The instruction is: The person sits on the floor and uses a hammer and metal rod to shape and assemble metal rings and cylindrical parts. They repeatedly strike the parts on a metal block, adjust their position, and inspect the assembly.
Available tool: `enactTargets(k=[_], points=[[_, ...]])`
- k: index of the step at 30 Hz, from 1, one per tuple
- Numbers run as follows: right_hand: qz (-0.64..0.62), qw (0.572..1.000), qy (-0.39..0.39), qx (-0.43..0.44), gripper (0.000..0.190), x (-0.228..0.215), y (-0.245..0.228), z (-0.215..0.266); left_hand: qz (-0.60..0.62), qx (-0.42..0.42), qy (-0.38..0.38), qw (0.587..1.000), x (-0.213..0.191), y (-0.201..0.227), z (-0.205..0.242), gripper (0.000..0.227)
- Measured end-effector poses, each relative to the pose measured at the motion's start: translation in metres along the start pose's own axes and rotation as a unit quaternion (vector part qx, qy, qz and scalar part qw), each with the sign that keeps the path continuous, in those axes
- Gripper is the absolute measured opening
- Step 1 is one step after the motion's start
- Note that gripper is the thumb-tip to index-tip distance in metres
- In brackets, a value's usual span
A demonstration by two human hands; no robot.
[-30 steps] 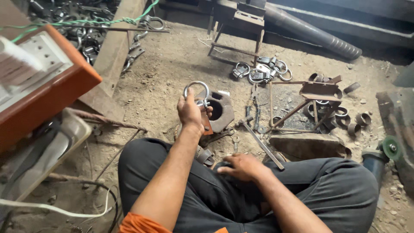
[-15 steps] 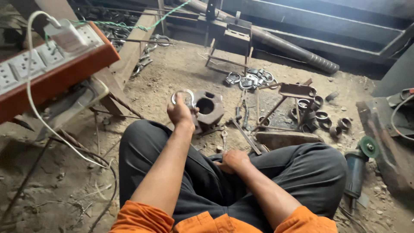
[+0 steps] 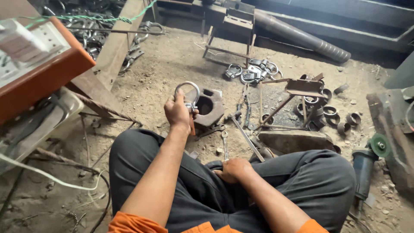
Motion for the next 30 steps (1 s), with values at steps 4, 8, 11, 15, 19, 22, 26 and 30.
enactTargets(k=[4,8,11,15,19,22,26,30], points=[[0.007,0.999,-0.043,-0.013,0.082,0.005,0.000,-0.019,0.048,-0.011,-0.012,0.999,0.009,0.005,-0.012,0.032],[0.011,0.995,-0.089,-0.038,0.089,0.009,0.001,-0.035,0.030,-0.040,0.009,0.999,0.009,0.004,-0.016,0.031],[-0.003,0.994,-0.105,-0.036,0.090,0.013,0.001,-0.041,0.024,-0.048,0.023,0.998,0.011,0.004,-0.022,0.031],[-0.013,0.993,-0.101,-0.053,0.089,0.014,0.000,-0.043,0.047,-0.056,0.007,0.997,0.027,-0.008,-0.031,0.033],[-0.021,0.994,-0.092,-0.053,0.088,0.009,-0.003,-0.046,0.034,-0.046,-0.009,0.998,0.035,-0.017,-0.036,0.031],[-0.020,0.994,-0.089,-0.066,0.087,0.009,-0.007,-0.049,0.035,-0.054,-0.008,0.998,0.035,-0.020,-0.041,0.028],[-0.021,0.993,-0.093,-0.069,0.084,0.008,-0.008,-0.052,0.045,-0.062,0.005,0.997,0.031,-0.020,-0.050,0.029],[-0.027,0.993,-0.082,-0.079,0.082,0.010,-0.009,-0.056,0.036,-0.053,0.024,0.998,0.026,-0.016,-0.054,0.031]])
Point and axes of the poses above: each hand's wrist, its own z-axis away from the middle knuckle, its own x-axis out of the palm, y = z × x, the point moved 9 cm from there along -z, towards the middle knuckle, and after that the axes turned 9 degrees about y, right-handed, at the moved point
